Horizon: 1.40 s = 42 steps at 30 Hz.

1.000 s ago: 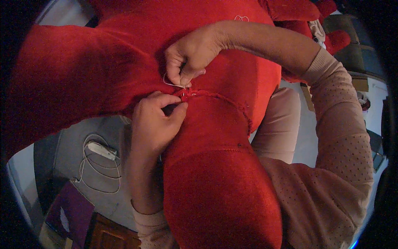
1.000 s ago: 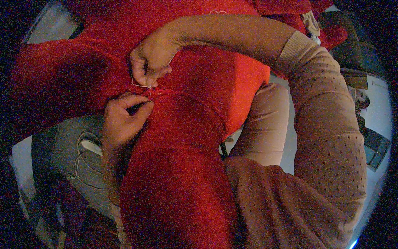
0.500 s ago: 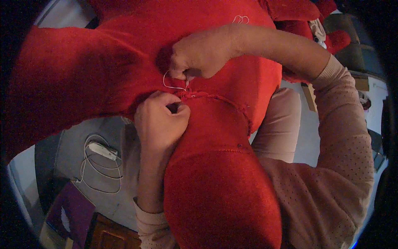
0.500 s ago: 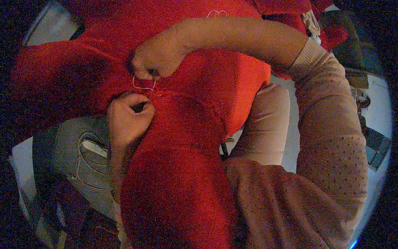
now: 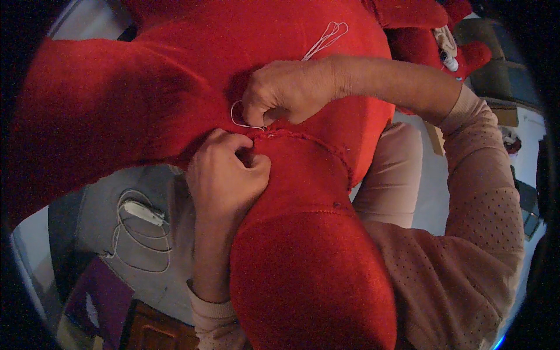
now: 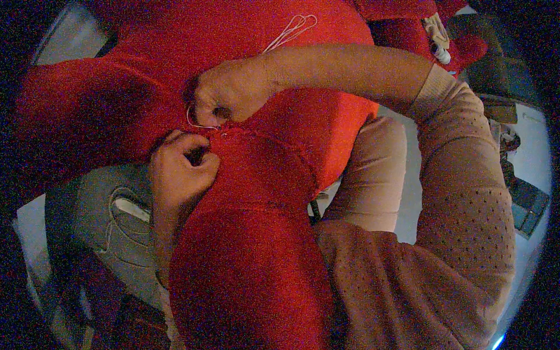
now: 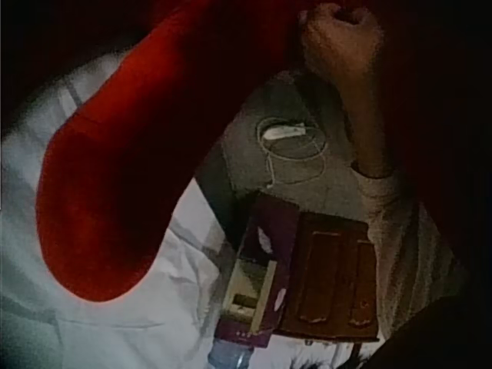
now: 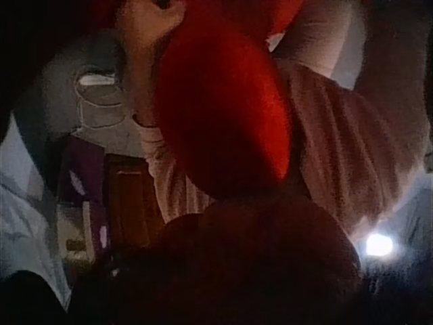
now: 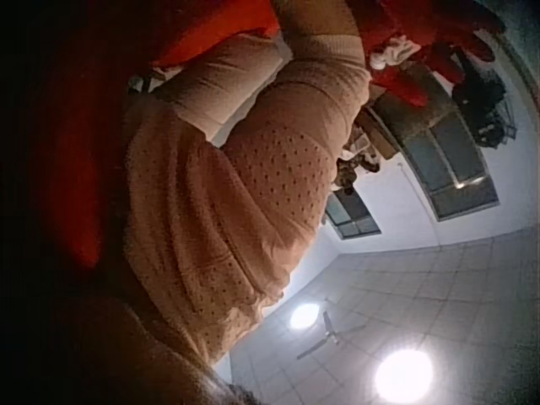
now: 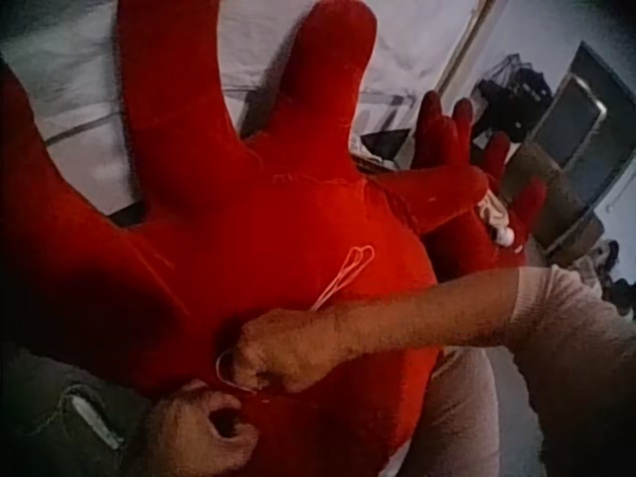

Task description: The person hand-sews a large red plush toy using a needle and white thread. They repeatedly insert the needle through the fabric, pull the thread, and adjust the toy's position to continue stitching along a seam.

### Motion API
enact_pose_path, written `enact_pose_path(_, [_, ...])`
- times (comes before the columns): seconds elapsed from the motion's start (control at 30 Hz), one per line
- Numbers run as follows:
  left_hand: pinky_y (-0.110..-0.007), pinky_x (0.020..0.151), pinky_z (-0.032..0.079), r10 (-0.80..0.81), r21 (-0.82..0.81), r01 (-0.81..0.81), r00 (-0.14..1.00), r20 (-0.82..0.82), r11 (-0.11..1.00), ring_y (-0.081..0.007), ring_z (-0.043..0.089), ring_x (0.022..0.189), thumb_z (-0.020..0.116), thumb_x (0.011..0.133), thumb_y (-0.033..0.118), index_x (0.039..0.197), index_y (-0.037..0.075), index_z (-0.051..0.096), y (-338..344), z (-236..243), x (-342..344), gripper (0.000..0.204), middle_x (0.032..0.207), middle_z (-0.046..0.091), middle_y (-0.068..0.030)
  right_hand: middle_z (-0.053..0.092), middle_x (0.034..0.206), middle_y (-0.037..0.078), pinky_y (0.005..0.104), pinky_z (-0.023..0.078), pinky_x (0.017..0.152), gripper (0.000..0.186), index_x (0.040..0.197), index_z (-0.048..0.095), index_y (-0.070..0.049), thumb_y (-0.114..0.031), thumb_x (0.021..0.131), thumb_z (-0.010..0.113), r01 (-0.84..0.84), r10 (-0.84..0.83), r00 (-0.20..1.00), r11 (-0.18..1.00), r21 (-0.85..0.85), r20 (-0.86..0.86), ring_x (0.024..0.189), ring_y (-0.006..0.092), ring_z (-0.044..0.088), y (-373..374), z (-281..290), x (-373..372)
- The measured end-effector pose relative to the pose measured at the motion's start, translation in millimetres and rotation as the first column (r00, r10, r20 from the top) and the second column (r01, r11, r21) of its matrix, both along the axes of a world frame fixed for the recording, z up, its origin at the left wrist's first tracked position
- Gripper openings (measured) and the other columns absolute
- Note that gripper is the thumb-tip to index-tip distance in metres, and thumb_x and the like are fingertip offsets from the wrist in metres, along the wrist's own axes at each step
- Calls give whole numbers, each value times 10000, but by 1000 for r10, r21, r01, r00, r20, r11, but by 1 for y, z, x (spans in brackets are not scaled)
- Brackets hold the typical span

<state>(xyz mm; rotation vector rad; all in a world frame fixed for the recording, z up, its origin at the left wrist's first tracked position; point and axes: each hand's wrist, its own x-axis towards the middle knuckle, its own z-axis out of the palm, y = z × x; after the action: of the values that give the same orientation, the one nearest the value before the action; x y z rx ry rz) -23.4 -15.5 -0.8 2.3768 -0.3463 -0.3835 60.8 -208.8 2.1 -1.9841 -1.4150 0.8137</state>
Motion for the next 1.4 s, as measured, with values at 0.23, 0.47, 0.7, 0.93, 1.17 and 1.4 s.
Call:
enact_pose_path(0.23, [-457, 707, 504, 30, 32, -30, 999, 15, 999, -353, 630, 788, 667, 651, 213, 769, 77, 677, 1, -3, -1, 180, 849, 639, -147, 536, 652, 139, 388, 415, 600, 69, 705, 518, 12, 40, 680, 577, 160, -150, 986, 978, 137, -78, 635, 295, 535, -1, -6, -13])
enact_pose_path(0.47, [-461, 686, 501, 33, 52, -35, 999, 36, 998, -351, 629, 768, 669, 665, 218, 750, 82, 676, 2, 2, -4, 162, 826, 635, -143, 490, 617, 126, 361, 400, 589, 71, 703, 501, 23, 59, 675, 555, 215, -182, 961, 965, 150, -207, 590, 246, 489, 0, 1, -13])
enact_pose_path(0.7, [-451, 681, 503, -21, 53, 17, 997, 75, 998, -349, 631, 769, 657, 675, 200, 779, 88, 696, -3, -7, 0, 158, 833, 643, -139, 522, 633, 138, 379, 409, 598, 59, 707, 513, 15, 43, 694, 564, 176, -163, 979, 978, 110, -120, 616, 280, 524, 0, 3, -12])
enact_pose_path(0.93, [-453, 662, 498, -5, 10, 4, 994, 106, 1000, -355, 627, 749, 652, 683, 163, 738, 73, 678, 1, -3, 0, 109, 820, 637, -129, 543, 732, 121, 439, 442, 588, 88, 745, 526, -18, -26, 701, 601, 277, -266, 926, 961, -5, 268, 691, 341, 565, 3, 23, -17])
enact_pose_path(1.17, [-434, 653, 458, -24, 58, 5, 946, 322, 998, -324, 579, 713, 639, 654, 112, 679, 71, 614, 17, 8, -11, 54, 755, 578, -100, 492, 887, 97, 434, 479, 564, 137, 795, 569, -48, -62, 665, 608, 325, -352, 870, 936, 136, 345, 756, 315, 582, 25, 41, -49])
enact_pose_path(1.4, [-433, 669, 448, -26, 14, 22, 880, 473, 1000, -305, 564, 726, 638, 652, 90, 696, 67, 600, 30, 12, -19, 62, 758, 562, -86, 523, 908, 79, 415, 511, 576, 128, 805, 604, -71, -117, 686, 612, 255, -235, 878, 967, 7, 416, 802, 282, 606, 43, 27, -55])
